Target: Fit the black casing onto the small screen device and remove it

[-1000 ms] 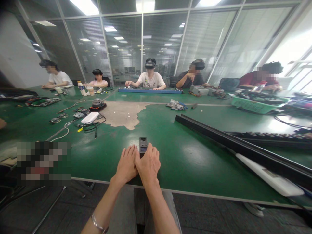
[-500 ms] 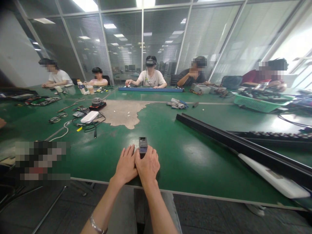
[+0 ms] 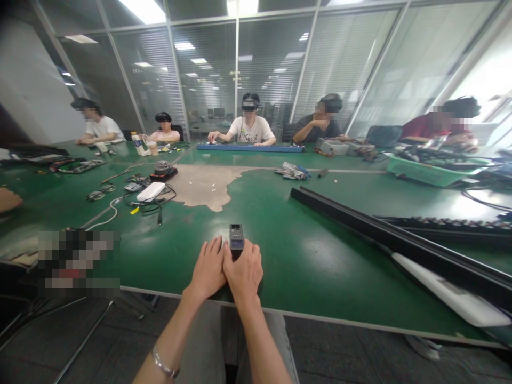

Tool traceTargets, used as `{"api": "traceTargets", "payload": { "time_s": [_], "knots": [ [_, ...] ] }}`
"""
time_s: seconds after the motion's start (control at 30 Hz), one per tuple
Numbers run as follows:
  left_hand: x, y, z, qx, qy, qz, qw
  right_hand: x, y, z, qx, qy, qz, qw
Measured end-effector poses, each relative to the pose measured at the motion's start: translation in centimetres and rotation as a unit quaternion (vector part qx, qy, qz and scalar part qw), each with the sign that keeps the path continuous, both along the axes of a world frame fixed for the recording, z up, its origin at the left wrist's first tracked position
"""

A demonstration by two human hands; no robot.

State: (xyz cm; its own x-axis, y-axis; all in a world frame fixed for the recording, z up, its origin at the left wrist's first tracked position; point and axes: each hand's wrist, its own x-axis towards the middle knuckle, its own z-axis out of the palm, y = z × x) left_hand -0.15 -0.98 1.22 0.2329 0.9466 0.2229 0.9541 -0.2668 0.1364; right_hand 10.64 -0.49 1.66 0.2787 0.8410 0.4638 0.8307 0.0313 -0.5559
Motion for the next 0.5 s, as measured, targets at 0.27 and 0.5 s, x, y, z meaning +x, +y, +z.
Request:
{"api": "traceTargets", "payload": {
  "time_s": [0.27,0.5],
  "knots": [
    [-0.14,-0.10,0.05,-0.001,-0.009,-0.001,1.000,-0.08,0.02,0.44,-0.024,-0.001,-0.014,1.000],
    [-0.20,-0.08,-0.09,-0.002,-0.018,-0.002,1.000,-0.11,0.22,0.48,-0.047,-0.011,-0.026,0.998]
  ]
}}
